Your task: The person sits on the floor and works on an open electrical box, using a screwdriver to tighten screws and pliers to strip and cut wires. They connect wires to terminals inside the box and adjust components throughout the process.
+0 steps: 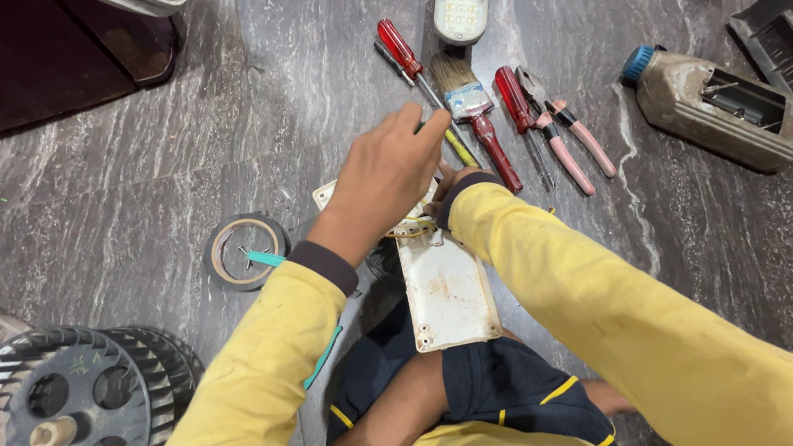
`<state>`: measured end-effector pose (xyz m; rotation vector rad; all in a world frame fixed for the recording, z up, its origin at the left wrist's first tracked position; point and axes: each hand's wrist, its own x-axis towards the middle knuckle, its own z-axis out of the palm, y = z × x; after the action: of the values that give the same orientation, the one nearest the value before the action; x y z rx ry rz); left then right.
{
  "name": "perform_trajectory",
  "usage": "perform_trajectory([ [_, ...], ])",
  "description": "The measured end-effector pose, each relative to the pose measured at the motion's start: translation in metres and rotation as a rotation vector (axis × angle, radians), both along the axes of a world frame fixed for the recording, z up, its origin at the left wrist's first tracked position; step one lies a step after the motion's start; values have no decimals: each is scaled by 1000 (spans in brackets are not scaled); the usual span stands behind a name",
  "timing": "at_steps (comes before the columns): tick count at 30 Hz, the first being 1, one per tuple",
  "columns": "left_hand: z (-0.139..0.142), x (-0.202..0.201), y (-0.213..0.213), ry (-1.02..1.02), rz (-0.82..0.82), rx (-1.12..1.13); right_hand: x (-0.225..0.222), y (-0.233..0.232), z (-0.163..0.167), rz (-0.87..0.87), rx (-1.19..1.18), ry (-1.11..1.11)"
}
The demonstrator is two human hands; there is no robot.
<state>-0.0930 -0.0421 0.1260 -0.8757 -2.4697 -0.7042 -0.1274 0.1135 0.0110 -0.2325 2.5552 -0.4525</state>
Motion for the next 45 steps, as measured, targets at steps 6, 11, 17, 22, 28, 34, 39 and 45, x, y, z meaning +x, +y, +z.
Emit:
perform_trajectory([
  [6, 11, 3, 7, -6, -85, -43, -4, -1, -26, 20, 10, 19],
  [11, 17, 2, 8, -118, -123, 69, -1, 8, -52, -117, -184, -5],
  [17, 18, -1, 2, -188, -35, 135, 7, 13, -56, -278, -388, -34],
  [22, 15, -4, -1, -182, 46, -2, 6, 16, -48, -308, -349, -12],
  [28, 10, 0, -3, -118, -48, 113, -6, 16, -48, -144, -176, -49],
  [34, 5, -2, -2, -261, 39, -18, -10, 13, -44, -44, -115, 10],
  [39, 2, -6, -9, -115, -78, 151, -18, 9, -42, 16, -37, -86],
  [45, 1, -12, -11, -193, -50, 78, -13, 10, -38, 362, 87, 74],
])
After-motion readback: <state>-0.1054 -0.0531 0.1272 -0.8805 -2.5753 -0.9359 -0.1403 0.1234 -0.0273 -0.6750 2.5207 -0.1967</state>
